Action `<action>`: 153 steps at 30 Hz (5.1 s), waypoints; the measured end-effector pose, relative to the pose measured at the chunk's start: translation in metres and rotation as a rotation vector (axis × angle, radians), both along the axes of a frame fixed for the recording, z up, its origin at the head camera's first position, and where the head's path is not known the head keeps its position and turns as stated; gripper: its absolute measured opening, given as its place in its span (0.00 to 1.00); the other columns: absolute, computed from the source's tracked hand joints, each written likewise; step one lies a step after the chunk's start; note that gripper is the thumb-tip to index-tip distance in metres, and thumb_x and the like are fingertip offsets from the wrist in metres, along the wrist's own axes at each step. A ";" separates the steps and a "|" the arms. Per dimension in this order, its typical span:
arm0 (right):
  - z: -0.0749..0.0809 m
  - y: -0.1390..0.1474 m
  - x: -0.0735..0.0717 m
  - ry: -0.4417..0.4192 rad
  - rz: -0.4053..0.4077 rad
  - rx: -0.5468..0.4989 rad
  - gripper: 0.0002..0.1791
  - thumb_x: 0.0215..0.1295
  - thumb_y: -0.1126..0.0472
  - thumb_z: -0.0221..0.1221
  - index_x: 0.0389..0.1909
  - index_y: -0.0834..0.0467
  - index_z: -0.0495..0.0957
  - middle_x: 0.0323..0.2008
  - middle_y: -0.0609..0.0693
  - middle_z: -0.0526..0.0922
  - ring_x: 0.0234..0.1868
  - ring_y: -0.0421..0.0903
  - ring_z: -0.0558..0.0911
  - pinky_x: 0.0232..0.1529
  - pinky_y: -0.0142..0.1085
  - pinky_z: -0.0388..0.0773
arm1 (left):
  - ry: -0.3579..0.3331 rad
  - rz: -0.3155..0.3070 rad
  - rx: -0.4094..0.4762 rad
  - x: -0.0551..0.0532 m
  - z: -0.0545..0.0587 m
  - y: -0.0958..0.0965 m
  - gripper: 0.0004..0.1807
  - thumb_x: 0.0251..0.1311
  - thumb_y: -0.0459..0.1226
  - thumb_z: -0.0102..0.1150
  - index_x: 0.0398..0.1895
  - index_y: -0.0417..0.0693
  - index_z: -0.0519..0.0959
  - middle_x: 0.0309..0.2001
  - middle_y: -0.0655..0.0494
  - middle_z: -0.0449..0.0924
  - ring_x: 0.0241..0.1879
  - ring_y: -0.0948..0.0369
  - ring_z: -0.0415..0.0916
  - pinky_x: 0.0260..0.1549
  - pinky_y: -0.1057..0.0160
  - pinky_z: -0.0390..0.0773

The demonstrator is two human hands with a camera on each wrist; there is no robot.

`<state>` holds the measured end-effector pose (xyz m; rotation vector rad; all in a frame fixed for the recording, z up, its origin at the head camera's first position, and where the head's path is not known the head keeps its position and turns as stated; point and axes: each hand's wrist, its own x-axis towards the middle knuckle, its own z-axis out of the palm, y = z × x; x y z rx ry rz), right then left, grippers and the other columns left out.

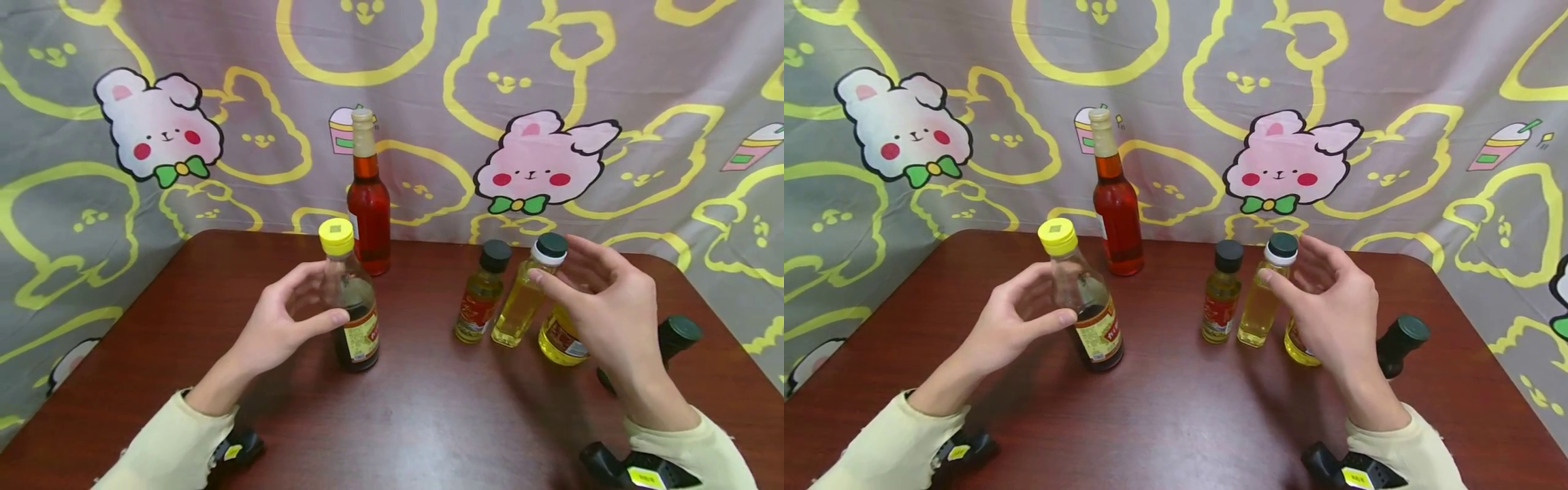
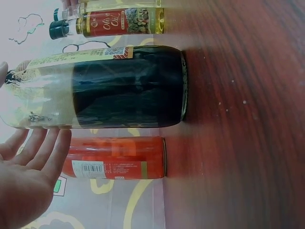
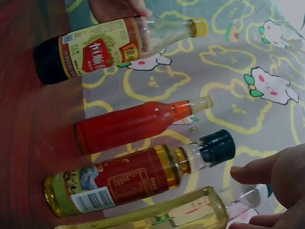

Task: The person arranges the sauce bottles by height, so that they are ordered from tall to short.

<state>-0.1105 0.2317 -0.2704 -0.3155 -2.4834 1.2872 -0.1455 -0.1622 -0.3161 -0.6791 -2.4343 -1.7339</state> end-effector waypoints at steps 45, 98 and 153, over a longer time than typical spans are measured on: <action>-0.014 -0.005 0.000 0.054 0.012 0.119 0.30 0.68 0.47 0.71 0.66 0.57 0.81 0.61 0.59 0.87 0.63 0.58 0.86 0.62 0.48 0.80 | 0.038 0.028 -0.037 0.005 0.000 0.005 0.37 0.52 0.32 0.82 0.66 0.50 0.77 0.61 0.54 0.85 0.57 0.65 0.83 0.58 0.69 0.82; -0.012 -0.003 -0.001 0.087 0.048 0.152 0.31 0.68 0.46 0.72 0.65 0.58 0.81 0.58 0.62 0.88 0.59 0.61 0.88 0.59 0.50 0.82 | 0.073 0.324 0.208 -0.025 0.015 0.067 0.39 0.45 0.33 0.86 0.65 0.45 0.78 0.56 0.52 0.85 0.51 0.60 0.82 0.52 0.72 0.82; -0.015 -0.002 -0.002 0.125 0.075 0.186 0.30 0.68 0.48 0.71 0.65 0.60 0.80 0.59 0.63 0.87 0.59 0.63 0.87 0.58 0.56 0.81 | 0.054 0.751 0.333 -0.094 0.006 0.181 0.39 0.44 0.46 0.88 0.64 0.55 0.84 0.57 0.58 0.89 0.54 0.59 0.86 0.58 0.56 0.83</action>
